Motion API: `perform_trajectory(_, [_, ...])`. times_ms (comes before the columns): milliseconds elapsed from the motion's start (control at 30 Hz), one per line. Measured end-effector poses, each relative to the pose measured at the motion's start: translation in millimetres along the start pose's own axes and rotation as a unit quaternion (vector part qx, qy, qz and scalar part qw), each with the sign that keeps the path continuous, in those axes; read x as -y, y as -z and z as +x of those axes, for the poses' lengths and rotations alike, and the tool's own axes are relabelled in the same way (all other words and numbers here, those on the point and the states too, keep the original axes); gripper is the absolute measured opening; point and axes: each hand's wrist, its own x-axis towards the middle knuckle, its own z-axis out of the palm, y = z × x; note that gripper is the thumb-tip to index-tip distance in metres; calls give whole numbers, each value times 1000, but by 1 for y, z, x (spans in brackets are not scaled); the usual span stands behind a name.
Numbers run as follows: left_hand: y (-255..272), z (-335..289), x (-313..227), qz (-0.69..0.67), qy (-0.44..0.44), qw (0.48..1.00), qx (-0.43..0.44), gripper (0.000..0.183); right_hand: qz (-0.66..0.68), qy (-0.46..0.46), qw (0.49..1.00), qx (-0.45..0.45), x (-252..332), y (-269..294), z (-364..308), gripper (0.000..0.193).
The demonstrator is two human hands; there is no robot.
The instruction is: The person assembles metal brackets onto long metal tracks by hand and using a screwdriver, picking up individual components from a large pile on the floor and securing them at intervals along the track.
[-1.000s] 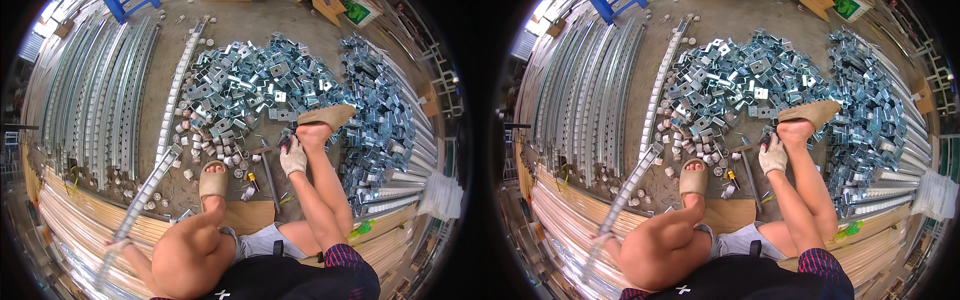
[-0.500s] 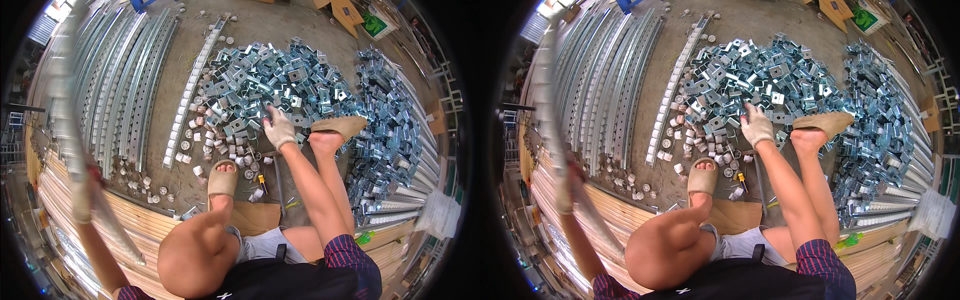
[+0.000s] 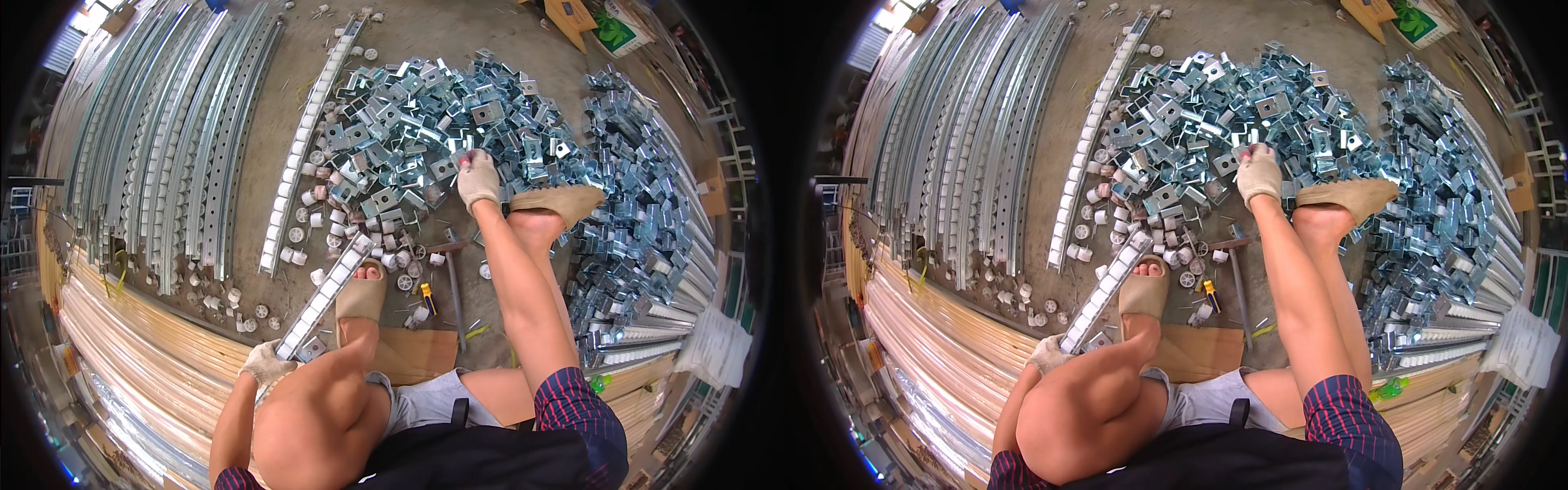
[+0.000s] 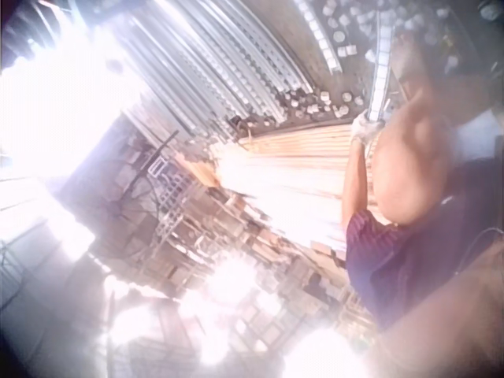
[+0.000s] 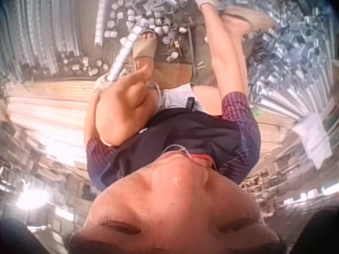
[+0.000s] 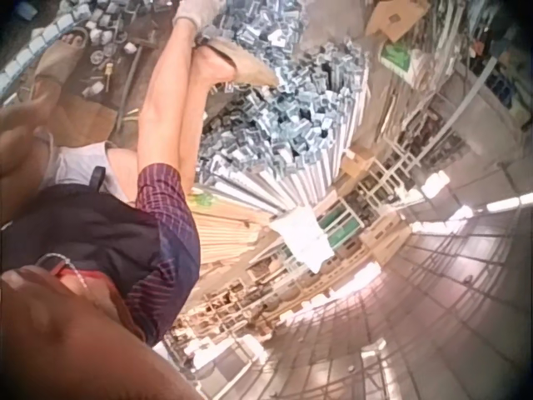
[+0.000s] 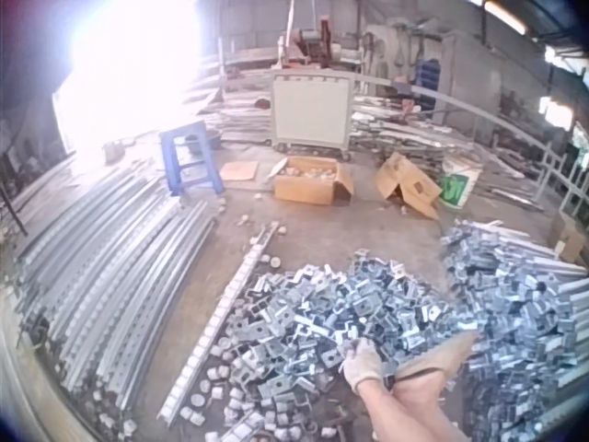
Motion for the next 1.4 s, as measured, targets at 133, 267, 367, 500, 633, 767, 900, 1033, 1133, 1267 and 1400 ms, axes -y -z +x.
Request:
perform_trajectory(133, [1,8,2,1,44,998,55,80,192,-79,975,-78,-23,2,-11,22])
perform_trajectory(267, [13,11,0,24,103,987,120,92,453,-137,880,34,-37,19,-33,22])
perform_trajectory(367, [39,24,-39,133,115,978,115,102,440,-190,875,65,-34,30,-58,16])
perform_trajectory(500, [66,61,-121,109,1,991,-72,94,452,-180,862,140,-39,25,-92,16])
perform_trajectory(633, [56,141,-179,56,-103,979,-165,73,329,-63,930,151,-38,-1,-116,16])
perform_trajectory(767, [43,167,-187,2,-91,982,-167,69,377,-163,907,96,-2,11,-140,17])
perform_trajectory(900, [25,149,-177,-28,-98,969,-226,72,264,-127,956,-18,-14,5,-183,25])
perform_trajectory(1033, [22,148,-170,-16,-19,980,-197,72,-136,61,936,319,3,30,-247,47])
perform_trajectory(1133, [30,153,-175,5,-10,989,-150,73,-173,39,919,352,-2,12,-275,50])
perform_trajectory(1267, [16,139,-192,43,-12,982,-182,65,30,86,971,220,-12,22,-281,44])
perform_trajectory(1400, [5,140,-196,41,-24,987,-152,66,15,174,938,299,41,110,-249,37])
